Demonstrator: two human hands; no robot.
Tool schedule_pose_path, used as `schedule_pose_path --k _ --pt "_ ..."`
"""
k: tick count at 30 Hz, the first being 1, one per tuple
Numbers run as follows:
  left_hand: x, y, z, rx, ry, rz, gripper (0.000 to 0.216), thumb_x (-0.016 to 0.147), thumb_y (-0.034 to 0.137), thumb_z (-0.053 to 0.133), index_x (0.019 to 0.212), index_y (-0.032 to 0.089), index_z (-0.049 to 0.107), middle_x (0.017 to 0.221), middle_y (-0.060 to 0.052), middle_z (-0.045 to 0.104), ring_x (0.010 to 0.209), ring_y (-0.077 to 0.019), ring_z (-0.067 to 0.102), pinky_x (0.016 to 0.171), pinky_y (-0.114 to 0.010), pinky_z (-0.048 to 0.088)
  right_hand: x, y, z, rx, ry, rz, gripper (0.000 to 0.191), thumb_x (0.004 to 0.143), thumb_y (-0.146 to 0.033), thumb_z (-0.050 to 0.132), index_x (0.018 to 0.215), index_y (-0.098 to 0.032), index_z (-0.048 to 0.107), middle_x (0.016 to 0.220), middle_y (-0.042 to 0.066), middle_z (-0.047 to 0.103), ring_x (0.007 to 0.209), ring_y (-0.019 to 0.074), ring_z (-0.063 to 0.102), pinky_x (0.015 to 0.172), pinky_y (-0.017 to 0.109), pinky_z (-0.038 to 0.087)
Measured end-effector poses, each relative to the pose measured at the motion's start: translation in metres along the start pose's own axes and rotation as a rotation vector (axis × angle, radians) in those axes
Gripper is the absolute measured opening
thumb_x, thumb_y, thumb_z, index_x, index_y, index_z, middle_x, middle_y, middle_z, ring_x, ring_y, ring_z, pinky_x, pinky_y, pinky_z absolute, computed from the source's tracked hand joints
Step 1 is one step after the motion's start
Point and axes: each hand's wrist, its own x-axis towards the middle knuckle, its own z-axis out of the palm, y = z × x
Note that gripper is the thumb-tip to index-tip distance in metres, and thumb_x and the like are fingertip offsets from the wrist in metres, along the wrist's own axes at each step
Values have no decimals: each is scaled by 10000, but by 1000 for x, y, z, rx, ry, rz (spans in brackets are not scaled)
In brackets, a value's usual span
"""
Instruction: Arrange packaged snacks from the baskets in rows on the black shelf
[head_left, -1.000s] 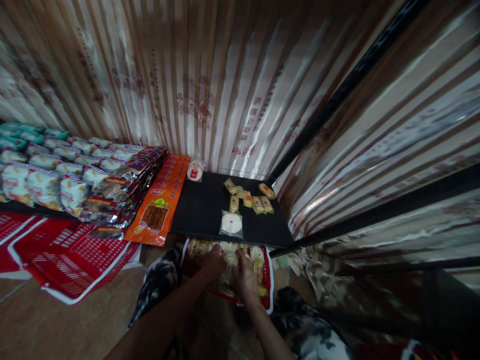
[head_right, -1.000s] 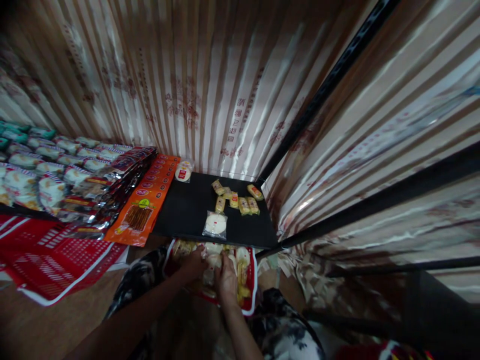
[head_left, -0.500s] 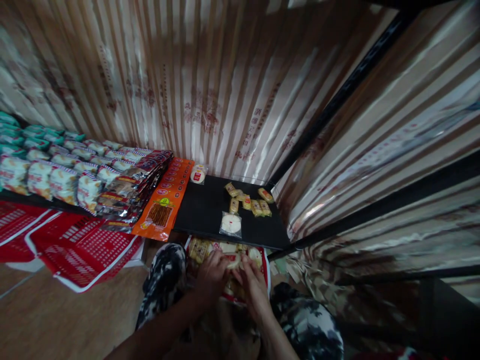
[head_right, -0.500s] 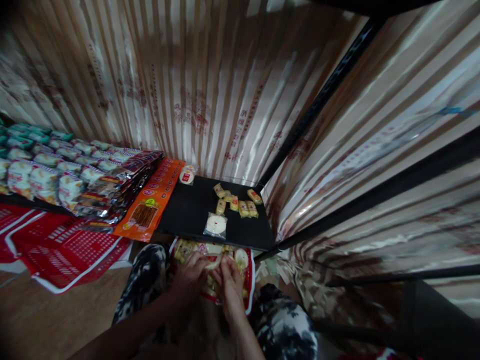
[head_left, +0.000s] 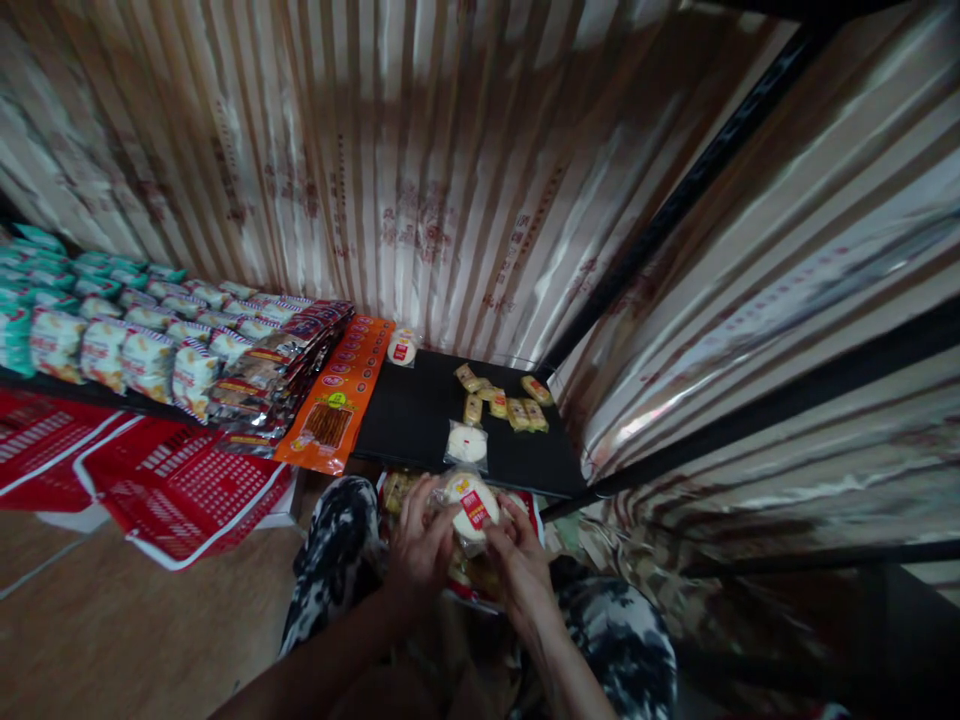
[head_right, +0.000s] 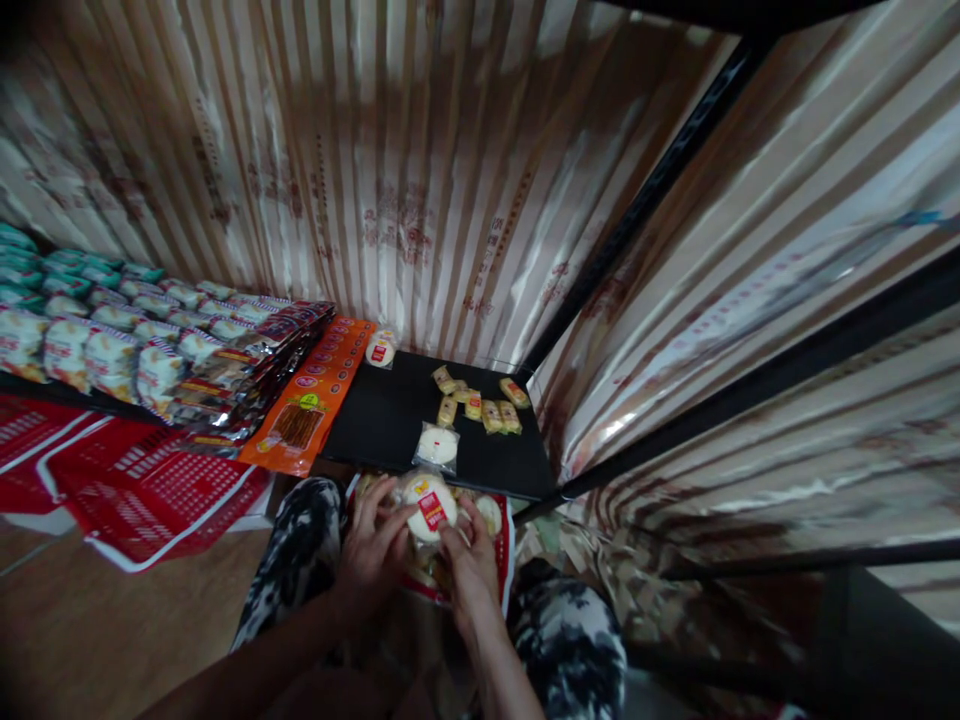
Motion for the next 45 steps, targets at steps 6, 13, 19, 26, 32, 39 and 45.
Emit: schedule_pose_path --k 6,13,19,26,32,39,45 --pt "9 1 4 -317 -85 -408 361 856 177 378 1198 166 495 1246 -118 501 1147 -190 502 944 -363 457 2 1 16 -47 -19 -60 567 482 -296 769 1013 -242 580 901 2 684 745 162 639 618 248 500" --pt "40 -13 11 -438 -56 -611 428 769 90 402 1169 194 511 1117 -75 588 894 -143 598 771 -281 520 26 -16 32 -248 -158 -163 459 529 -418 753 909 -206 603 804 30 696 729 195 644 653 292 500" --pt "91 -41 8 -385 63 -589 410 753 65 387 1098 200 563 1117 -60 589 960 -158 578 855 -314 487 76 -44 68 -396 -273 -212 380 465 -446 769 690 -188 605 577 -8 636 548 147 573 562 264 442" --pt "156 -82 20 -208 150 -643 420 758 61 404 1129 181 559 1165 -80 570 1085 -188 526 965 -346 421 143 -47 127 -445 -289 -248 299 495 -388 736 703 -189 656 550 -9 632 511 148 556 519 262 413" --pt "192 -110 42 43 222 -721 406 750 96 459 1133 150 582 1317 -151 450 1257 -295 365 1022 -473 329 188 -35 168 -514 -174 -265 297 555 -405 683 762 -192 657 598 -4 643 534 147 564 498 251 418" --pt "200 -133 67 3 197 -645 350 806 119 417 1094 125 616 1248 -121 541 1181 -267 430 1012 -437 367 239 -11 195 -566 -154 -331 239 586 -390 642 743 -210 645 682 15 689 622 174 631 579 272 485" --pt "207 -155 71 1 72 -647 370 854 175 371 1130 87 601 1252 -124 554 1216 -255 407 1051 -412 331 266 1 209 -622 -163 -351 251 614 -406 624 771 -213 655 665 14 692 600 172 637 562 268 490"
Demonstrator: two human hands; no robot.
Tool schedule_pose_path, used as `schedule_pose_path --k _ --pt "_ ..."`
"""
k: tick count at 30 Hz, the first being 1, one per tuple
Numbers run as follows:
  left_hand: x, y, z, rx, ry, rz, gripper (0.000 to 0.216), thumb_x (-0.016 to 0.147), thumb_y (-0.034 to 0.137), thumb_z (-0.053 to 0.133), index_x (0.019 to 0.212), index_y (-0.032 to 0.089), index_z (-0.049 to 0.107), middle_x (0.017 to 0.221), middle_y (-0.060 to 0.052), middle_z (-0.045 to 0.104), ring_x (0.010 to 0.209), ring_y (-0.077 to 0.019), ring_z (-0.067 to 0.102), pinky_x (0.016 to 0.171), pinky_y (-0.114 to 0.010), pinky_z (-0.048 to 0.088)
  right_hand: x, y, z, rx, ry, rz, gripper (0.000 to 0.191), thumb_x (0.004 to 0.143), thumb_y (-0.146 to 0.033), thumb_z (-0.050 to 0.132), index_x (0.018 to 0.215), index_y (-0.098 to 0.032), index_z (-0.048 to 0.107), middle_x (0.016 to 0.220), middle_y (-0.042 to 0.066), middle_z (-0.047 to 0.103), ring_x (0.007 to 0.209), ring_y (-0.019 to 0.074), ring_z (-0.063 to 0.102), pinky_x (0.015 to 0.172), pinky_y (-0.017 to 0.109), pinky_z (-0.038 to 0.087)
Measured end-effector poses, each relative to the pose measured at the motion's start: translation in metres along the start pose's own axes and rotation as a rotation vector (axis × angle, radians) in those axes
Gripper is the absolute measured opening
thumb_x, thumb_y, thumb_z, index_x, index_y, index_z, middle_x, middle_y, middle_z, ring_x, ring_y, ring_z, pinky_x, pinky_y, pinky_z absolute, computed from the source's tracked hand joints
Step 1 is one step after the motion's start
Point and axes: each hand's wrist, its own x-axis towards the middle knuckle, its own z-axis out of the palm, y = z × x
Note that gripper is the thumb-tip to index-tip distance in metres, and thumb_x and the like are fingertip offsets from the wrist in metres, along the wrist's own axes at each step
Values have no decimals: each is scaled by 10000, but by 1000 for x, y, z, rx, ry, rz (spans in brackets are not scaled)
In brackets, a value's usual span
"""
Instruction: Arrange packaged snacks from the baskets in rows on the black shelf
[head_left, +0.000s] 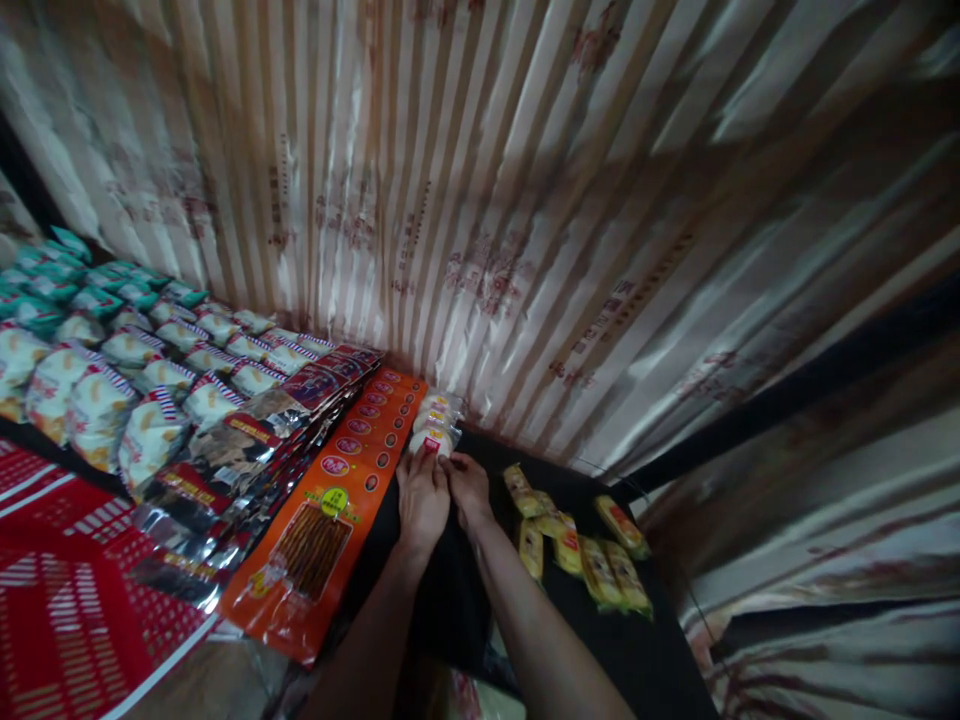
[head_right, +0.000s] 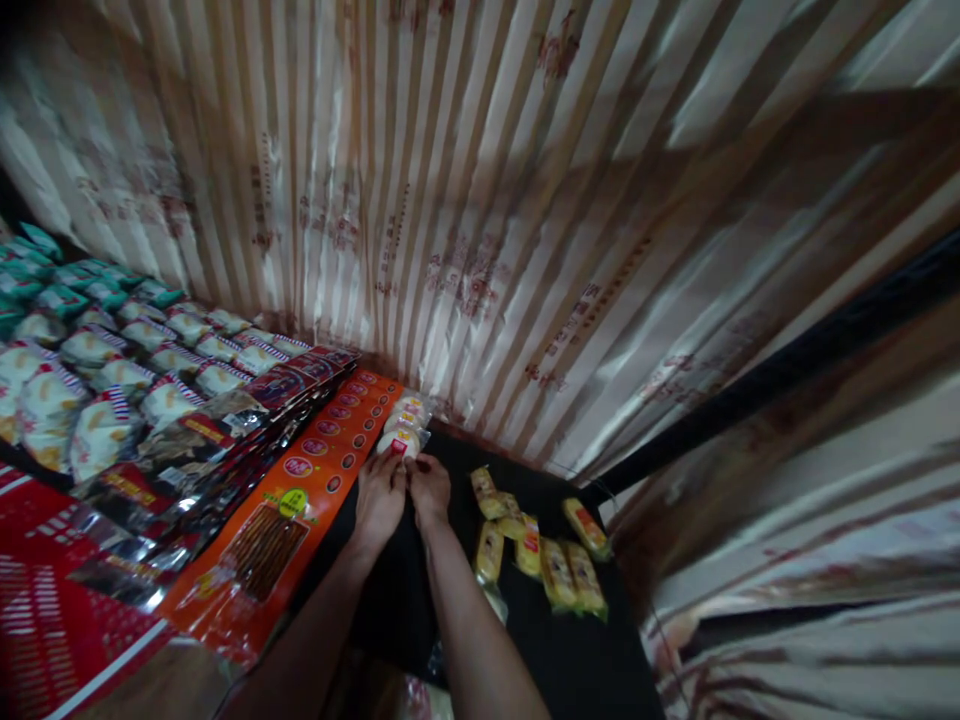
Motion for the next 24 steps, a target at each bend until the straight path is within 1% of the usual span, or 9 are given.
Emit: schedule_pose_path --k 3,8,12,15,17,20,22,24 --pt "3 -5 4 9 -20 -25 376 854 165 360 1134 94 601 1257 -111 554 1225 -254 408 1064 -416 311 8 6 5 -28 8 -16 238 610 -400 629 764 -221 658 685 5 697 620 169 640 580 268 493" --pt "4 -8 14 -26 19 -20 356 847 171 378 1107 149 620 1253 -79 563 1230 -258 409 1044 -439 330 19 14 7 -79 17 -42 232 623 -399 618 770 -227 669 703 5 699 665 174 644 612 273 492" --pt "7 -9 15 -19 7 -34 355 853 179 373 1099 135 624 1271 -97 547 1234 -256 401 1042 -430 333 25 15 7 -114 4 -50 218 637 -396 608 770 -233 668 716 9 695 676 180 643 628 286 490" --pt "9 -9 14 -11 -4 -43 356 853 181 377 1113 133 616 1286 -86 536 1241 -251 390 1053 -420 322 25 13 7 -128 -5 -49 196 636 -375 613 752 -225 663 724 18 690 693 189 642 666 301 488" --pt "10 -10 14 1 -14 -55 356 852 182 389 1131 132 604 1307 -82 519 1241 -246 389 1059 -410 316 23 10 8 -127 -9 -45 192 639 -361 611 765 -224 659 728 17 688 704 191 640 685 306 487" --pt "10 -10 13 38 -30 -61 355 853 176 391 1131 105 600 1328 -103 496 1238 -243 389 1059 -389 316 13 6 6 -118 -1 -37 263 657 -352 594 872 -208 642 779 31 689 748 190 640 721 304 489" --pt "8 -9 11 64 -15 -36 350 852 166 384 1112 98 609 1313 -110 508 1240 -245 382 1056 -388 319 3 4 -1 -103 3 -50 321 677 -352 571 951 -190 619 845 49 684 789 185 637 764 303 485" --pt "3 -5 8 74 25 3 334 847 159 385 1077 113 624 1271 -100 543 1238 -240 383 1053 -388 322 -11 0 -12 -56 -8 -71 350 694 -358 546 991 -181 599 924 66 669 810 182 633 770 302 489"
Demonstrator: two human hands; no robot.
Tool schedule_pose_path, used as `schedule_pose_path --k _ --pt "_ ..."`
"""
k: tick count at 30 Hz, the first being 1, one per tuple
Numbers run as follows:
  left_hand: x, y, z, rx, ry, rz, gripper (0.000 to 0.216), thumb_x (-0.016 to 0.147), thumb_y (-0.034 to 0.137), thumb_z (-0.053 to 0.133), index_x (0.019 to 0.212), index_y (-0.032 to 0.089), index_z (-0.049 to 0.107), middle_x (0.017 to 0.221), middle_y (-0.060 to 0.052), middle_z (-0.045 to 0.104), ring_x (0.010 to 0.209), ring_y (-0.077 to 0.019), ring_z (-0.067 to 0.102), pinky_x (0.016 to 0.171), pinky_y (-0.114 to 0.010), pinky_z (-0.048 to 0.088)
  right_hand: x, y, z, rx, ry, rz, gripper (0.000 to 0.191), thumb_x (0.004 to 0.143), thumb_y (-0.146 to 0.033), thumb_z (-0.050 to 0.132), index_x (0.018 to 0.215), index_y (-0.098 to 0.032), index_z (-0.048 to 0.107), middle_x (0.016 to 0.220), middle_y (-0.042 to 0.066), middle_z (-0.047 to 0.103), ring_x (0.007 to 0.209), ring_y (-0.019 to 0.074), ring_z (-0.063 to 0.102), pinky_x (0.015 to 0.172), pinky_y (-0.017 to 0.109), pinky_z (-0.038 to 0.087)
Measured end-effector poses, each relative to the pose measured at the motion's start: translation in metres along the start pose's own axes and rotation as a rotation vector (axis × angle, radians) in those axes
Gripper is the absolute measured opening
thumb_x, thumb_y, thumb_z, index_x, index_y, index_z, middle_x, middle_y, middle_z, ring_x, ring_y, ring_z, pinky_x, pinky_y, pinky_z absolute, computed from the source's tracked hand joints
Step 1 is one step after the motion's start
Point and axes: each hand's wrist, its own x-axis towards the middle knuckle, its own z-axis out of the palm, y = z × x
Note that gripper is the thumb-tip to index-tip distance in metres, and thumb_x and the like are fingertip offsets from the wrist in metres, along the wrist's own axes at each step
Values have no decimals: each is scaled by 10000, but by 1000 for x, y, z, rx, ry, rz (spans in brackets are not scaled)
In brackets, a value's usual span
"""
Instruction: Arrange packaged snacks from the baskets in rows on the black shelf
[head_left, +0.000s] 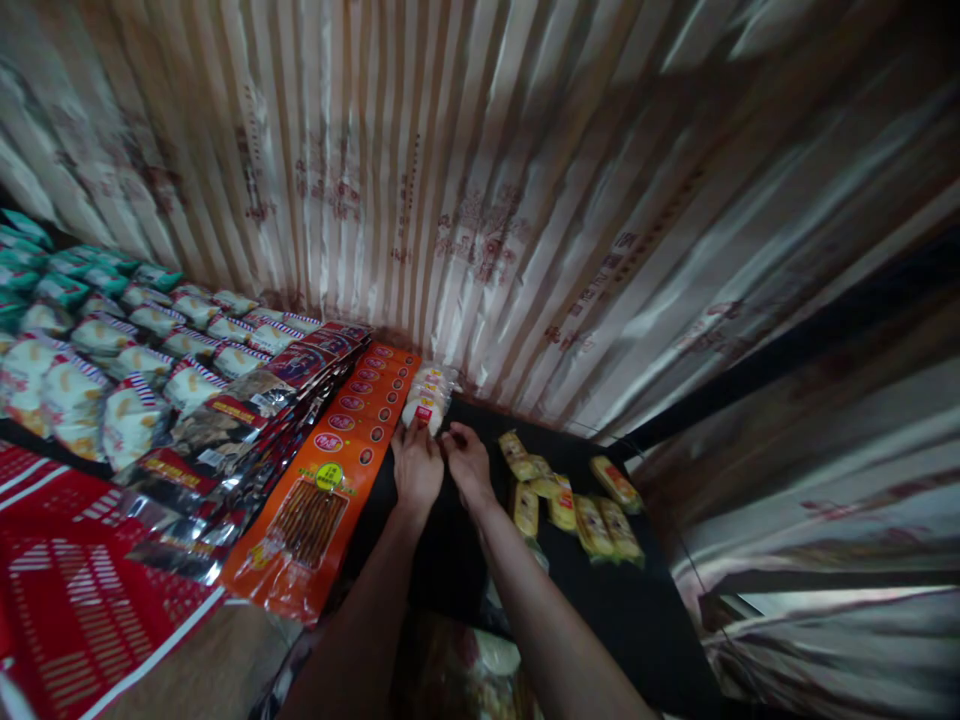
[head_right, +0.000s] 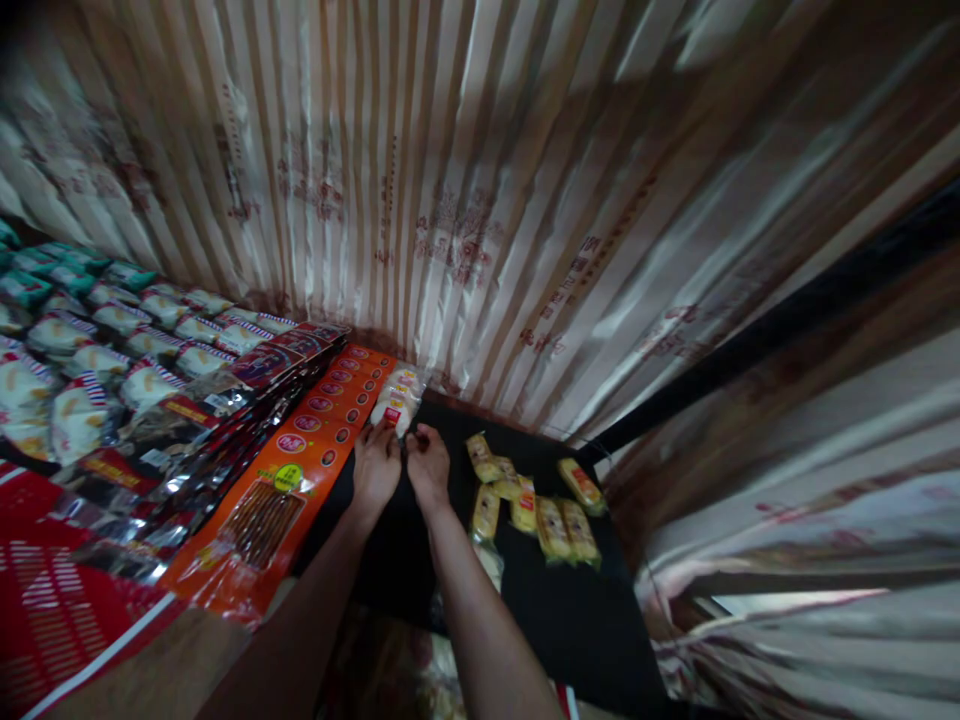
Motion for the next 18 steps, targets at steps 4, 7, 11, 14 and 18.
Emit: schedule_pose_path --k 4,7,11,14,18 --pt "-18 12 -10 -34 24 92 311 816 113 401 1023 133 632 1124 -87 623 1115 -211 490 992 -345 386 -39 -12 -37 138 20 -23 365 711 -397 527 996 -172 576 1008 91 635 776 176 633 663 284 512" --pt "-39 22 -20 -102 -48 151 303 793 75 392 961 158 630 992 -67 651 966 -180 563 895 -307 440 -82 -20 -71 182 59 -35 382 727 -447 543 989 -171 578 971 85 647 704 164 628 599 271 502" --pt "-77 37 -36 -255 -154 197 267 754 52 389 801 178 619 811 -24 622 778 -133 589 736 -239 459 -154 -10 -109 181 81 -45 373 760 -489 539 954 -175 595 799 52 668 627 151 604 592 263 491" --pt "-120 43 -48 -374 -261 250 266 735 43 369 693 183 592 722 -2 590 710 -111 571 670 -204 434 -205 20 -127 9 40 -61 362 787 -513 496 859 -185 632 709 46 663 639 173 607 596 267 488" --pt "-191 32 -52 -318 -572 210 217 689 61 413 634 173 591 666 -5 601 673 -124 560 651 -216 419 -245 72 -143 -339 0 -82 438 824 -542 388 877 -205 663 865 90 698 782 228 639 700 328 501"
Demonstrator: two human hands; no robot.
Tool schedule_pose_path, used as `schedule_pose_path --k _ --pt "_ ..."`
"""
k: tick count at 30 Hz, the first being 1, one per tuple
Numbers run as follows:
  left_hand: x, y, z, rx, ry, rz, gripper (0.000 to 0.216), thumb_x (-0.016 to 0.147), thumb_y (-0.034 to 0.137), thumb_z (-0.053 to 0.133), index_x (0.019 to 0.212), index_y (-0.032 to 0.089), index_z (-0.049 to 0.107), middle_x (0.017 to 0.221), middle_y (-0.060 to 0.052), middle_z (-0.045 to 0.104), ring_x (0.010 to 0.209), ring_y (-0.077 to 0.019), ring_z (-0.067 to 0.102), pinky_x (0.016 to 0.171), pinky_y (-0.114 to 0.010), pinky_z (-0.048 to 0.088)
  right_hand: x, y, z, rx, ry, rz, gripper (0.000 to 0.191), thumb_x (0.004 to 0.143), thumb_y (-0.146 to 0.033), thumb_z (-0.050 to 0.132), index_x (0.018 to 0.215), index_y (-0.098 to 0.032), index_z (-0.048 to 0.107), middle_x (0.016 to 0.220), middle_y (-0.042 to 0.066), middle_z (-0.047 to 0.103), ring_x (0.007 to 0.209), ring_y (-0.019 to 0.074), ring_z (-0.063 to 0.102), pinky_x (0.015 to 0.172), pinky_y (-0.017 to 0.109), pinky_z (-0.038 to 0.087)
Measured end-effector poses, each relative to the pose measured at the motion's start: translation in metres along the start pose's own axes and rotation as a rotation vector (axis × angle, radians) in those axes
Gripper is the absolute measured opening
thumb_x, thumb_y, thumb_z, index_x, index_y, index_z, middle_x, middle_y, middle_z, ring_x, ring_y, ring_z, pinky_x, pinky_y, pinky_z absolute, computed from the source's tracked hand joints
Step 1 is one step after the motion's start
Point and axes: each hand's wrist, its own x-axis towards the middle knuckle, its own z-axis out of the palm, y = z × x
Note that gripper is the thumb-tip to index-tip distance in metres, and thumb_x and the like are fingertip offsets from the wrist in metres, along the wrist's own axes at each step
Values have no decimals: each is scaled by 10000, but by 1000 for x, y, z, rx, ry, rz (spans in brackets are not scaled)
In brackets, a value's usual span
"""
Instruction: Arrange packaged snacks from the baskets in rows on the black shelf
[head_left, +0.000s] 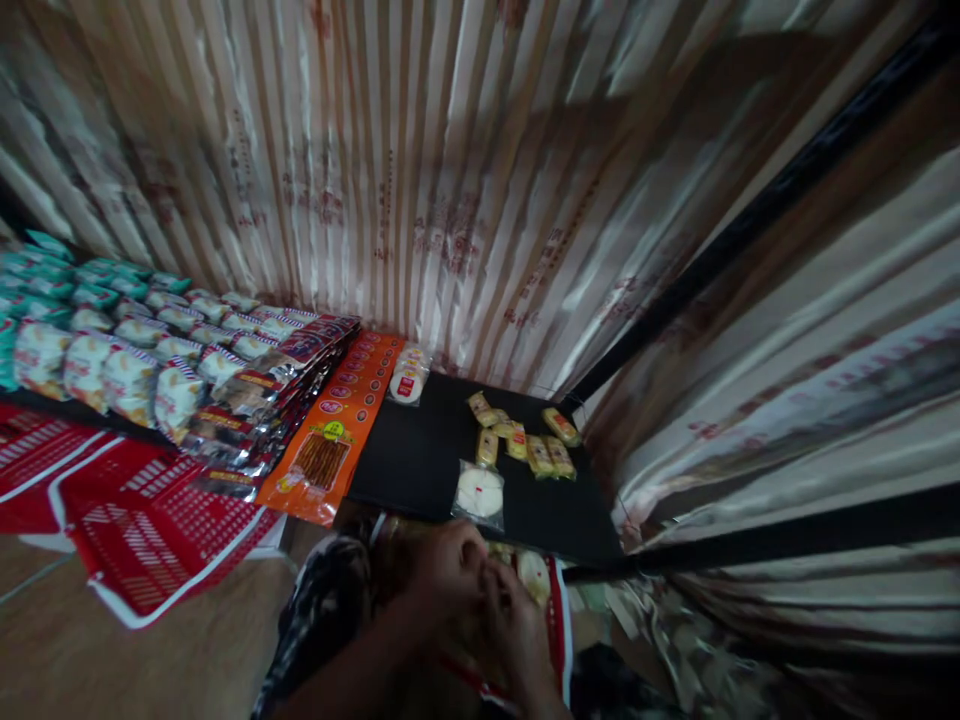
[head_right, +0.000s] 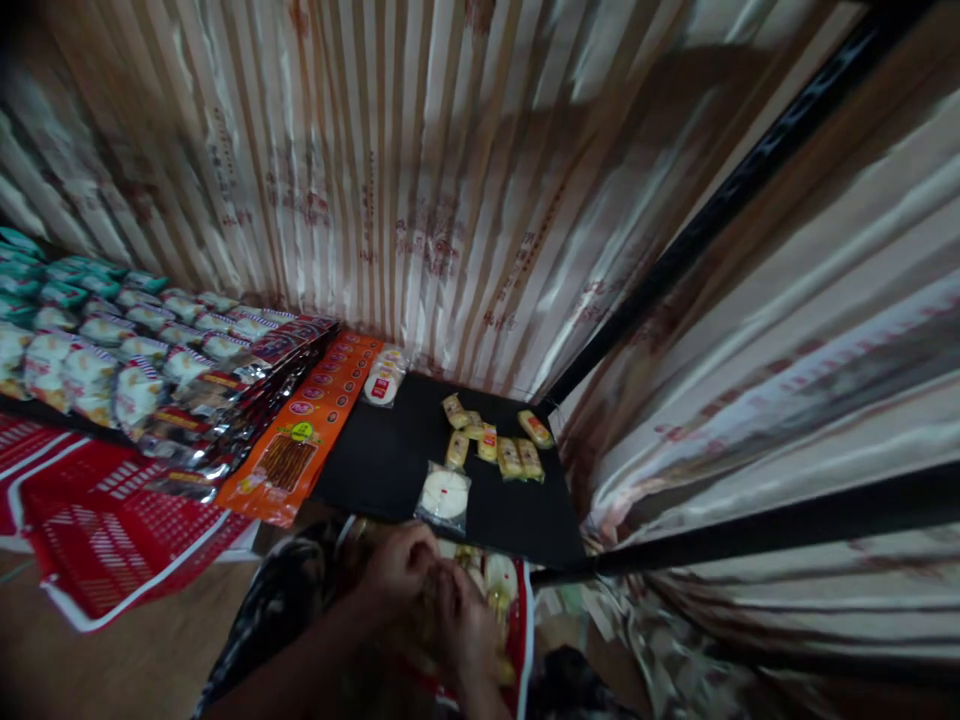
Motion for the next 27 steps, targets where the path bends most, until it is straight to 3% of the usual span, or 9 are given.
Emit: schedule_pose_path --k 2,5,10,16,21,24,27 --pt "-28 -9 17 63 -100 -136 237 702 73 404 689 164 622 735 -27 640 730 -144 575 705 -244 426 -11 21 1 -178 77 -56 473 833 -535 357 952 -188 655 973 117 683 938 268 609 861 400 458" --pt "-57 -22 34 138 -211 -250 277 713 85 416 838 150 654 883 -56 666 859 -176 577 803 -284 417 -23 41 3 -447 128 -29 469 815 -492 406 1060 -147 608 1086 149 635 1047 307 551 945 454 397" --pt "-82 -30 39 155 -292 -265 307 734 95 404 892 164 658 952 -46 667 918 -168 566 858 -279 397 -40 51 7 -704 -71 144 409 803 -334 479 1171 -161 527 1188 130 577 1134 281 508 911 367 424" --pt "-99 -35 34 230 -286 -281 290 739 105 398 890 161 639 964 -53 654 924 -159 564 837 -259 401 -39 44 2 -722 -91 196 357 897 -269 282 1096 -147 552 1106 128 621 1012 216 601 821 304 449" --pt "-101 -37 34 231 -290 -292 322 787 131 336 878 164 643 941 -61 663 904 -167 579 836 -270 420 -46 36 -11 -628 -61 162 334 891 -304 306 1042 -195 583 1052 87 660 964 192 623 780 279 453" --pt "-96 -32 31 234 -282 -284 364 770 127 344 993 135 631 1021 -93 652 985 -184 570 902 -274 402 -52 26 -21 -574 -40 161 321 877 -319 317 1012 -216 588 1013 71 675 886 187 648 709 263 457" --pt "-90 -26 27 215 -242 -278 482 744 141 393 1207 94 521 1236 -125 557 1170 -192 477 1023 -266 311 -54 12 -32 -515 -20 179 340 860 -349 313 1011 -209 583 883 77 692 791 207 660 661 280 449"
